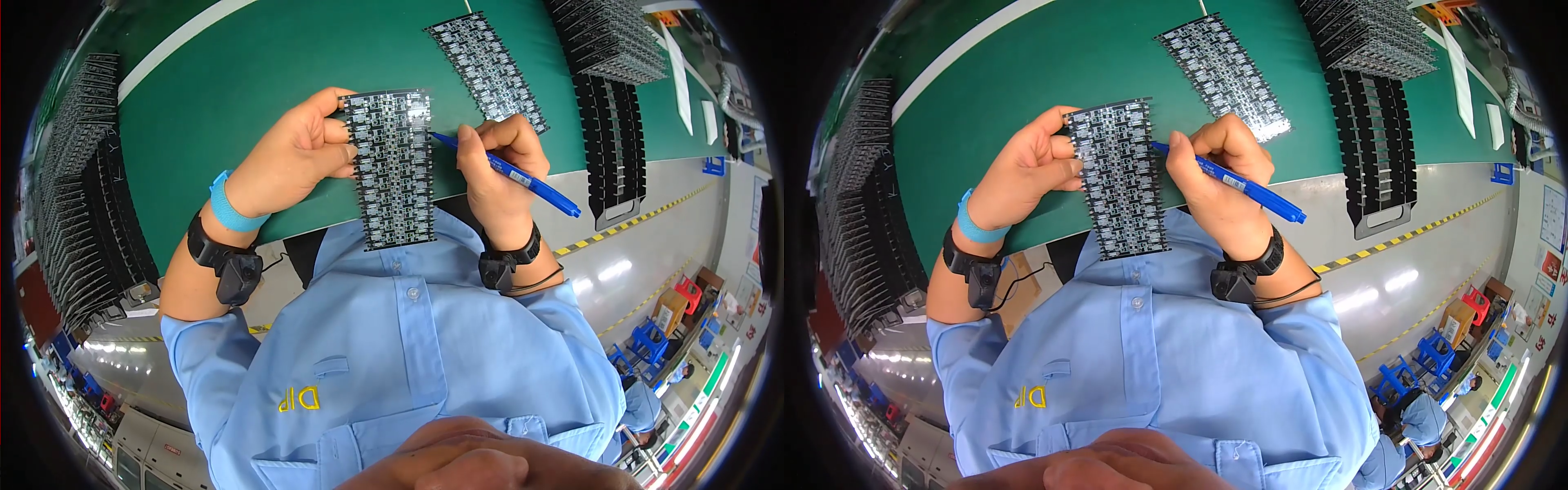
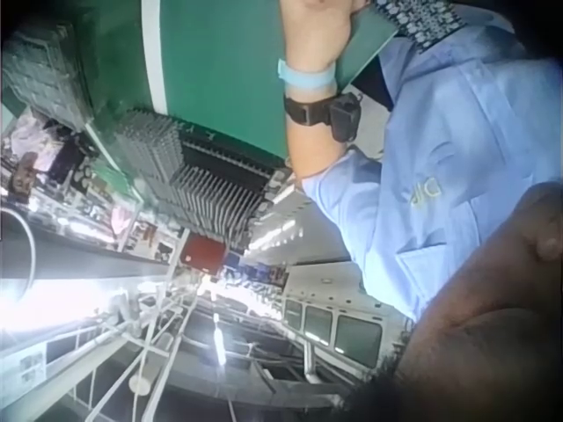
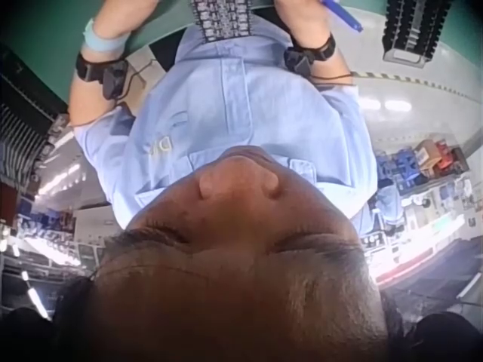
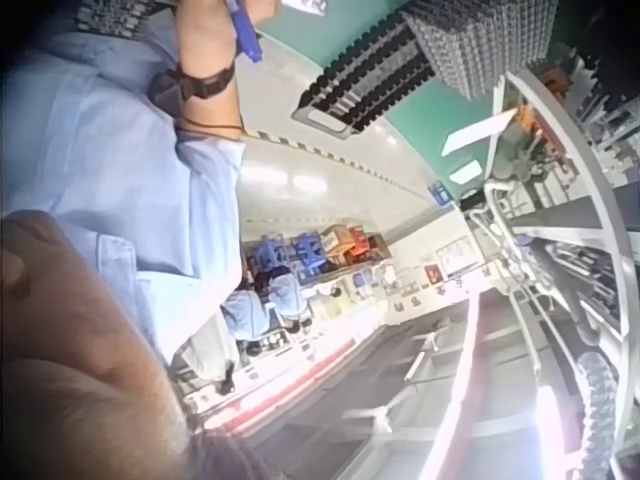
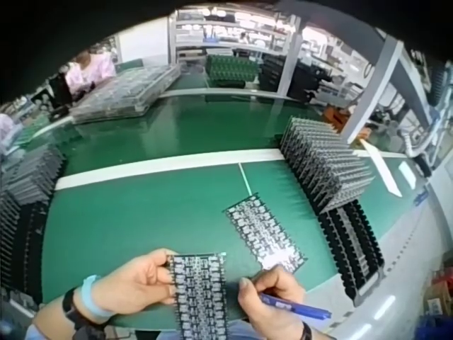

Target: The person marks a circuit board with a pen, sets it aside, and picks up another circuit board from a stack to mark it as well.

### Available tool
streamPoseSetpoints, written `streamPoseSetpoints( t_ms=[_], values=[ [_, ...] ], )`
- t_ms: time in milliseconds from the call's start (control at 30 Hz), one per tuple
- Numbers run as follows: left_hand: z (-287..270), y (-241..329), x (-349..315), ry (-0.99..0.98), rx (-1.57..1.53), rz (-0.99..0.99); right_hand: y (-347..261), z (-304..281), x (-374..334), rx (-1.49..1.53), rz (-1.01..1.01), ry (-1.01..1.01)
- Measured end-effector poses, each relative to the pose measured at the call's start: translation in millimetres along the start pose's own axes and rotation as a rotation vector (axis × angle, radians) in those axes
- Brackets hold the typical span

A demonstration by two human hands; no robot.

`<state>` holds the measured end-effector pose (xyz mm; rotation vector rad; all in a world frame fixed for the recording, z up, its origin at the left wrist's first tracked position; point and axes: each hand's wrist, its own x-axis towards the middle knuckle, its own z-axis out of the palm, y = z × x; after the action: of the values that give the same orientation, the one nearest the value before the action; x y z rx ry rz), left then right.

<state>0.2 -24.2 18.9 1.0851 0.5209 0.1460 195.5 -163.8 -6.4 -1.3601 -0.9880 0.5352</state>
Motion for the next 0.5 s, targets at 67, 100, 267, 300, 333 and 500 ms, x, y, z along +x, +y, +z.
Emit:
streamPoseSetpoints(
  t_ms=[67,100,267,300,333,500],
  values=[
    [0.4,0.1,-0.3,-0.018,-0.017,-0.008,-2.2,-1.6,0.5,-0.037,-0.016,-0.02],
    [0.7,0.2,-0.7,-0.019,-0.015,-0.008,-2.8,-2.1,0.8,-0.056,-0.024,-0.03],
    [1.7,-1.2,-1.0,0.0,-0.004,-0.006,4.5,2.6,6.9,-0.108,-0.11,-0.041],
    [2.2,-1.9,-0.3,-0.004,-0.013,-0.004,5.1,2.3,6.8,-0.119,-0.11,-0.034],
    [2.3,-2.6,-0.3,-0.006,-0.022,-0.003,5.7,2.0,6.2,-0.13,-0.109,-0.029],
    [1.6,0.4,-1.5,-0.002,0.018,-0.011,7.0,3.8,6.9,-0.129,-0.097,-0.036]
  ],
)
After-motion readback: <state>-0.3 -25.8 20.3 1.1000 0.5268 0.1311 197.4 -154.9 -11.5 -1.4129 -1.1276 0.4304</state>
